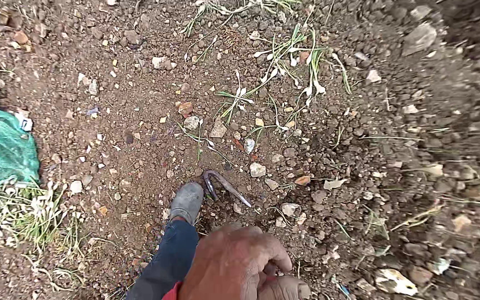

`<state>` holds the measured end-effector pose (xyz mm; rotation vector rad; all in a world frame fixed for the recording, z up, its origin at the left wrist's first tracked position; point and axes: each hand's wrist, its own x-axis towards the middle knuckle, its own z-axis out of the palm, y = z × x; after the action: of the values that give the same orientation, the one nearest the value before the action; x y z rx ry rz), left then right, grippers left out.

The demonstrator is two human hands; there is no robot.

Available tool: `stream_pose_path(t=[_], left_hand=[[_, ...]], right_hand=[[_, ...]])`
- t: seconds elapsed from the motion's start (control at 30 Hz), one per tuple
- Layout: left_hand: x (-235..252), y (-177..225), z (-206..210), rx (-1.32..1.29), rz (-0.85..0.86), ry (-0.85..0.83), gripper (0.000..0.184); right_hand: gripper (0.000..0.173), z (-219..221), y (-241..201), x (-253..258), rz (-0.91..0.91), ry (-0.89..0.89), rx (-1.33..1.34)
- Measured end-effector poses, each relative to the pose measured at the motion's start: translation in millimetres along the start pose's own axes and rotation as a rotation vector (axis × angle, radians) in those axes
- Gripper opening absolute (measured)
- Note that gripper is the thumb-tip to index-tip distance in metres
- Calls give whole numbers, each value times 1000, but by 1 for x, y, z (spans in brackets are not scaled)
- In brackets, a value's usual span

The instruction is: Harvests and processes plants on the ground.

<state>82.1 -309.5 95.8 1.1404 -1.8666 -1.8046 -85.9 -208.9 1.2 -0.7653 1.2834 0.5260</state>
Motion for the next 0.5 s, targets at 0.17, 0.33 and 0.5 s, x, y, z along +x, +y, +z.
stream_pose_path(t=[0.17,0.33,0.5], left_hand=[[-30,-67,-62,-118,160,356,18],[-14,-224,-55,99,-186,691,15],[40,-283,-61,321,-357,615,12]], right_hand=[[58,-44,52,115,-106,314,-3],[63,-75,-1,202,-106,370,-171],[74,-78,-47,237,30,428,-307]])
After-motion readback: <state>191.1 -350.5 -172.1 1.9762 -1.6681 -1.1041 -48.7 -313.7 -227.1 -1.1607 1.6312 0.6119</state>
